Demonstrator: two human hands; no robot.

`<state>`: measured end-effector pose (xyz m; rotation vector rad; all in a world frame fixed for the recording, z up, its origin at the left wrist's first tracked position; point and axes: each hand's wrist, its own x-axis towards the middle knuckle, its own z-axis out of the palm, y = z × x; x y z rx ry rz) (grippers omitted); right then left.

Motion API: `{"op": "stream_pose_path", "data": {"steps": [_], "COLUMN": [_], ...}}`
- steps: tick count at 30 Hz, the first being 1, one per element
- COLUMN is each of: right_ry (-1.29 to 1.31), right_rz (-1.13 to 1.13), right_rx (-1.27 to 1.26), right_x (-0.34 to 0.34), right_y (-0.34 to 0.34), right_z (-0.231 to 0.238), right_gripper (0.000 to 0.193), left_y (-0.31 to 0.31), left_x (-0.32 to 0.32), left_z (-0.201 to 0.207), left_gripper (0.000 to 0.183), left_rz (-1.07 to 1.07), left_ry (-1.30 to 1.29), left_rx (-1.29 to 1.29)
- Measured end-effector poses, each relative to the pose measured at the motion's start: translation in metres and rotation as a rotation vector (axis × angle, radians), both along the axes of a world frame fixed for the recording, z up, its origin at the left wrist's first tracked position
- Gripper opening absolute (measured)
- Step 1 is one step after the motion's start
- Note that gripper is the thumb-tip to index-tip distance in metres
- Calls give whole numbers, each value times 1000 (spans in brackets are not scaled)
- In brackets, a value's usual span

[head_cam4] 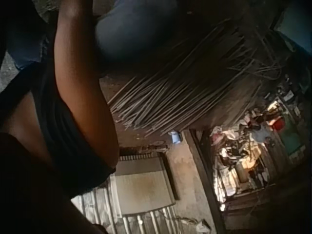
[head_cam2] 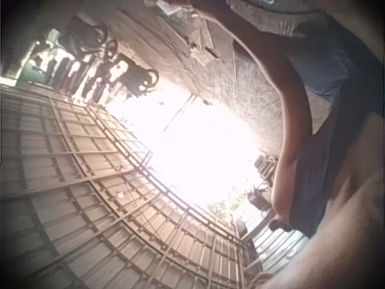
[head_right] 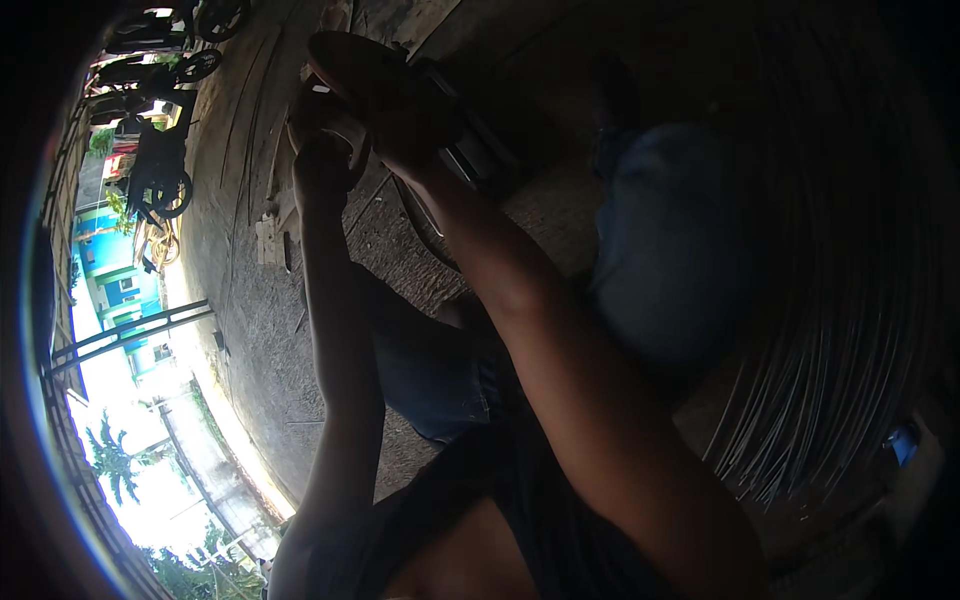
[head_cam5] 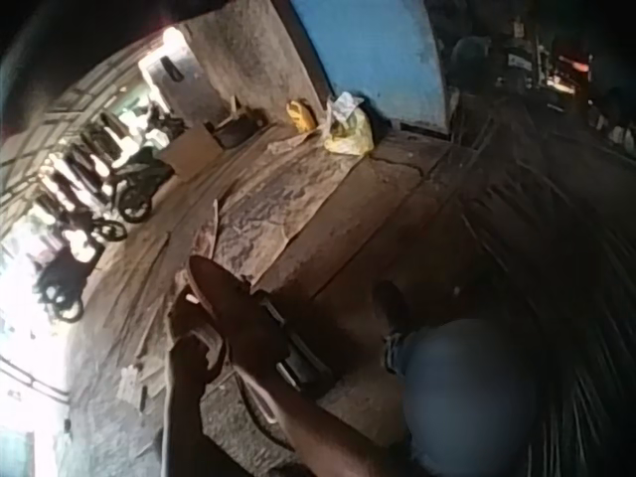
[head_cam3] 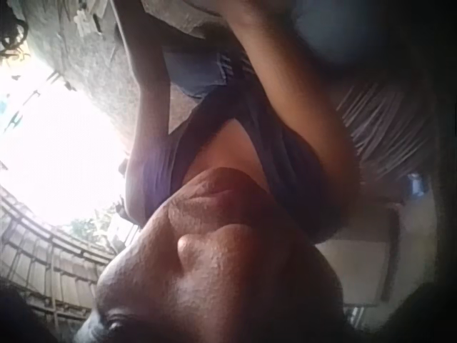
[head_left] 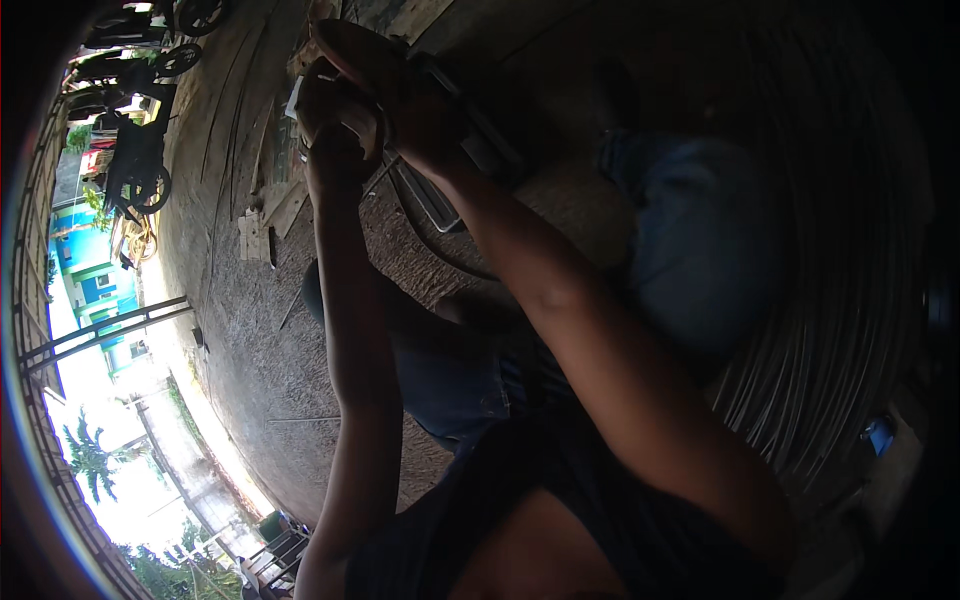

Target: Use a chop saw to cut long metal rods into smaller pieces.

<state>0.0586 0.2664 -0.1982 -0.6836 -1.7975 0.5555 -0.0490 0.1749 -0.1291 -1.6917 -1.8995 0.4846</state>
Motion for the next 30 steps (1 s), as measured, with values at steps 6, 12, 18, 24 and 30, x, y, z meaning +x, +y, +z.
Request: {"op": "stream_pose_path", "data": {"steps": [6, 12, 18, 24, 30], "right_ry": [-8, -72, -83, -115, 10], "right_rz": [-40, -68, -30, -67, -101], "right_rx": [-25, 24, -34, -4, 66], "right_x": [-12, -8, -12, -11, -9], "right_y": [-2, 0, 0, -1, 3], "right_z": [-15, -27, -32, -35, -41], "right_gripper": [58, 61, 62, 57, 57], "left_y": [-12, -8, -8, -6, -3], "left_x": [-23, -9, -5, 16, 19], "left_z": [-19, -21, -20, -4, -13], "left_gripper": [13, 15, 16, 18, 22], "left_rz": [-52, 38, 27, 131, 67], "left_ry": [-699, -548, -488, -188, -145], "left_rx": [207, 204, 191, 33, 64]}}
